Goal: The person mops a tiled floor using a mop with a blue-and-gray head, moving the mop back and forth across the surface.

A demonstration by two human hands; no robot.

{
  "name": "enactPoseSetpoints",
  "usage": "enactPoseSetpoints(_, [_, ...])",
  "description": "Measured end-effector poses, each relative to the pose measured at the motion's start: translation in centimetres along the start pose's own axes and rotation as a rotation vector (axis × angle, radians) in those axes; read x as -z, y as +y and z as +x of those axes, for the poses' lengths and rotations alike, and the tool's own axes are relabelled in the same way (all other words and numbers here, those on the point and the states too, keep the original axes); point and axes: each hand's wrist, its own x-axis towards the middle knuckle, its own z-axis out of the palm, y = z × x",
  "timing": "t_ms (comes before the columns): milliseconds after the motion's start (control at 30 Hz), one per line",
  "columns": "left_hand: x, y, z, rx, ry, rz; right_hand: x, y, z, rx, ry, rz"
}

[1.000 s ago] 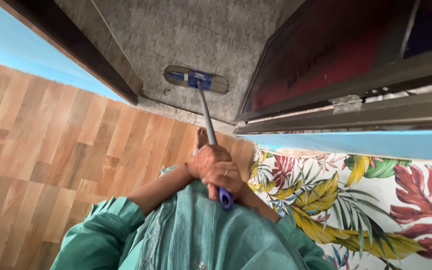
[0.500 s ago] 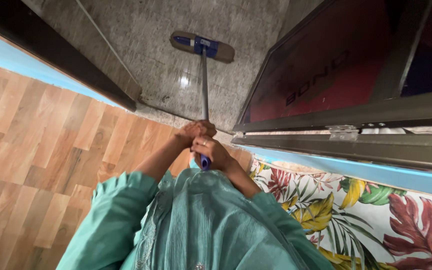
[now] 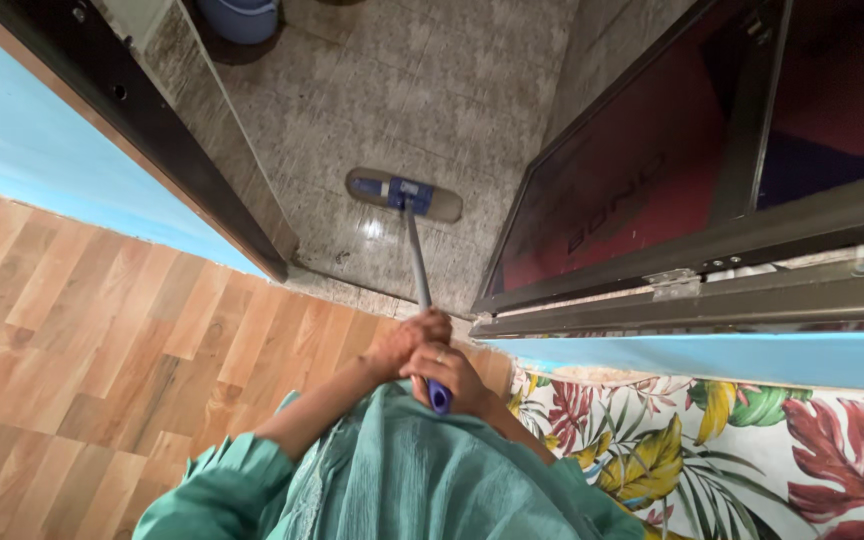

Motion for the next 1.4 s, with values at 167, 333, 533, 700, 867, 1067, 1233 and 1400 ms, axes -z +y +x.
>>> enactPoseSetpoints(167, [2.5, 6.2, -0.4, 0.007, -0.079, -0.242, -0.1, -3.3, -0.2, 0.191, 0.101, 0.031])
enactPoseSetpoints(333, [3.8, 5.9, 1.0, -0.047, -0.038, -0.394, 0.9, -2.4, 0.9, 0.271, 0.042, 0.142])
enactPoseSetpoints(533, [2.2, 1.5, 4.3, -0.076, 0.043, -0.197, 2.8, 3.0, 2.0, 0.310, 0.058, 0.112])
enactPoseSetpoints(700, [0.8, -4.1, 9.0, -0.113, 0.008, -0.161, 4.5, 8.3, 3.1, 0.323, 0.319, -0.123])
enactPoseSetpoints(867, [2.9, -9.7, 15.0, -0.528, 0.205, -0.112, 7.8, 12.9, 5.5, 0.232, 0.357, -0.088])
enactPoseSetpoints(1067, [0.3, -15.3, 15.0, -0.059, -0.041, -0.122, 10.3, 17.7, 7.6, 0.079, -0.018, 0.031])
enactPoseSetpoints(1233, [-1.9, -17.2, 10.5, 0.115, -0.109, -0.138, 7.4, 17.4, 7.6, 0.107, -0.055, 0.007])
enactPoseSetpoints(1400, [-2.9, -15.6, 6.4, 0.121, -0.134, -0.182, 3.9, 14.5, 5.6, 0.108, -0.084, -0.023])
